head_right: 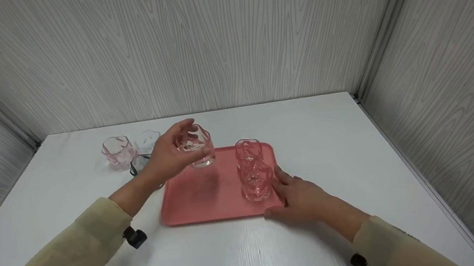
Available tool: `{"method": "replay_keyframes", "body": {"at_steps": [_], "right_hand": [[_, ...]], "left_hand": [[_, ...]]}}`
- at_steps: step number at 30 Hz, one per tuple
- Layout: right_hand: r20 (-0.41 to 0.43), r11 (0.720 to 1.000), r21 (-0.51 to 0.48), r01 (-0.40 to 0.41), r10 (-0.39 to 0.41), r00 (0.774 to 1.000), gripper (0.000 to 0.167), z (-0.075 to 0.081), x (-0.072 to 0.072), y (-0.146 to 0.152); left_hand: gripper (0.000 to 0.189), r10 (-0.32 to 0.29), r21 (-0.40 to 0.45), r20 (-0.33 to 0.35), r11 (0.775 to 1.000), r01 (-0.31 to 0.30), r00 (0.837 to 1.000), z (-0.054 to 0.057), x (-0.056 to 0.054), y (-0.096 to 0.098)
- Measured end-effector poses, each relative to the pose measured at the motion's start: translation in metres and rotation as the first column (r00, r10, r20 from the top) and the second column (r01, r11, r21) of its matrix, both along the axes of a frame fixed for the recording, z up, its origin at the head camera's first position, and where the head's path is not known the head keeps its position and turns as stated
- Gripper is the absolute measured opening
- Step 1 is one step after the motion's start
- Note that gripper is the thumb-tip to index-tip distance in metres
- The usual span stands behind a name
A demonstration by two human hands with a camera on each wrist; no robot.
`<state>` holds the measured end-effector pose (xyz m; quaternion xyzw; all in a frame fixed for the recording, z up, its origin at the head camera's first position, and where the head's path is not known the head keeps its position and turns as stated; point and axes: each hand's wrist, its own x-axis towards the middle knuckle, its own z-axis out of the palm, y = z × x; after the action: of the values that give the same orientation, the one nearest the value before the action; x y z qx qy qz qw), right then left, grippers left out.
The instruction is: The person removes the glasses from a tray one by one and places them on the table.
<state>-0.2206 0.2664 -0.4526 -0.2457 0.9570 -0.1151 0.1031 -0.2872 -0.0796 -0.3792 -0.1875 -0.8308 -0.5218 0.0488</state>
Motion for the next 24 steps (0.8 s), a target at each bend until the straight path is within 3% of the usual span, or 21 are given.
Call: {"method": "replay_keyframes", "body": {"at_steps": [6,12,18,24], "right_hand": [[0.024,0.999,0.014,0.029,-0.029,0.999,0.104,-0.002,0.000,-0.001],[0.027,0.999,0.017,0.027,-0.028,0.999,0.104,-0.003,0.000,-0.002],[0.036,0.999,0.015,0.034,-0.034,0.999,0.104,-0.004,0.000,-0.001],[0.032,1.000,0.013,0.027,-0.027,0.999,0.104,-0.004,-0.001,-0.001]], "left_hand": [[0.090,0.040,0.006,-0.065,0.999,-0.040,0.997,0.032,0.004,-0.037],[0.092,0.120,-0.002,-0.073,0.993,-0.121,0.990,0.052,0.009,-0.082],[0.090,0.192,-0.013,-0.081,0.981,-0.194,0.978,0.057,0.012,-0.119],[0.088,0.254,-0.049,-0.079,0.965,-0.258,0.964,0.050,0.016,-0.146]]}}
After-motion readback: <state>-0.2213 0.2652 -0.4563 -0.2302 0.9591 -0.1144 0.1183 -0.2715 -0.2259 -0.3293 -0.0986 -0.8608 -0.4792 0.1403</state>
